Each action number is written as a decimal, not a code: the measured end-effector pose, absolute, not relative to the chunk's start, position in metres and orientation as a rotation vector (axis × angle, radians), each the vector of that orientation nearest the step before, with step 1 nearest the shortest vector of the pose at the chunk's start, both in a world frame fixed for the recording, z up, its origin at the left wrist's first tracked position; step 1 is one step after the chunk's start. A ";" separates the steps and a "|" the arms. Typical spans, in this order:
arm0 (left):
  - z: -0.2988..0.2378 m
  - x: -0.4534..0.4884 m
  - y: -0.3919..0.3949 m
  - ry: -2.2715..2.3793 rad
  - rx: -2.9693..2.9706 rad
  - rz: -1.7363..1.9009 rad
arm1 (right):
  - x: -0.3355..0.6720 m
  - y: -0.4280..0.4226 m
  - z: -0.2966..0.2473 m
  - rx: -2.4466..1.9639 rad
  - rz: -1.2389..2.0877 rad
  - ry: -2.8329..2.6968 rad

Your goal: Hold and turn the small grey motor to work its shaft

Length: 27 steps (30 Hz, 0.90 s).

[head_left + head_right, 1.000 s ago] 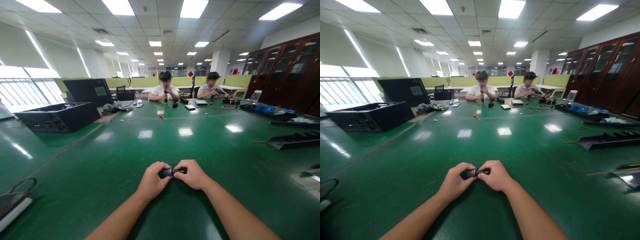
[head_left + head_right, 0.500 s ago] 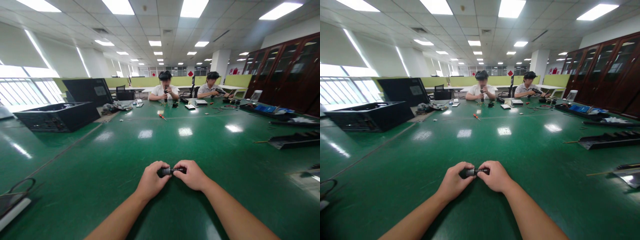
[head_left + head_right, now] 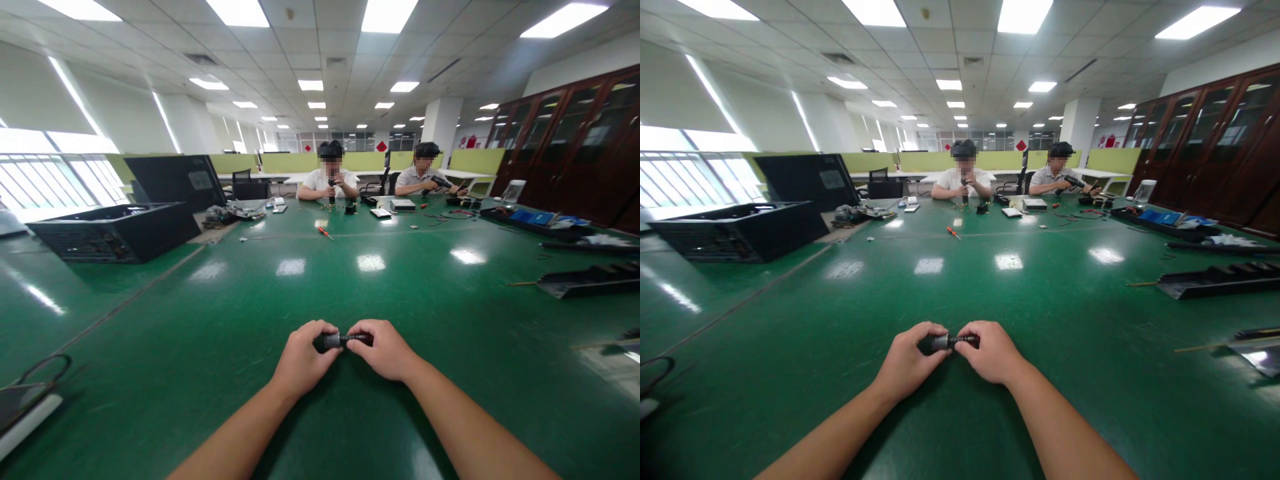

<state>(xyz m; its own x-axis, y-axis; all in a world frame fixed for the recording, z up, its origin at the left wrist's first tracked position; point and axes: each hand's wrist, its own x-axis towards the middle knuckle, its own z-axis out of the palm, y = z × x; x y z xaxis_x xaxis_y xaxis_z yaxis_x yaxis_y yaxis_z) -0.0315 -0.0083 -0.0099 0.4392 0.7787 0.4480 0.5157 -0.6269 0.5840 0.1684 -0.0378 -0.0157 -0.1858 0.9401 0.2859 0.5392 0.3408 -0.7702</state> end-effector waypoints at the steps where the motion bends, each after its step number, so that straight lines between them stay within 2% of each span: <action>1: -0.010 -0.031 -0.008 1.102 2.334 1.008 | 0.168 -0.038 -0.016 -1.304 0.672 -1.846; 27: -0.008 -0.032 -0.008 1.115 2.348 1.030 | 0.170 -0.036 -0.016 -1.305 0.686 -1.819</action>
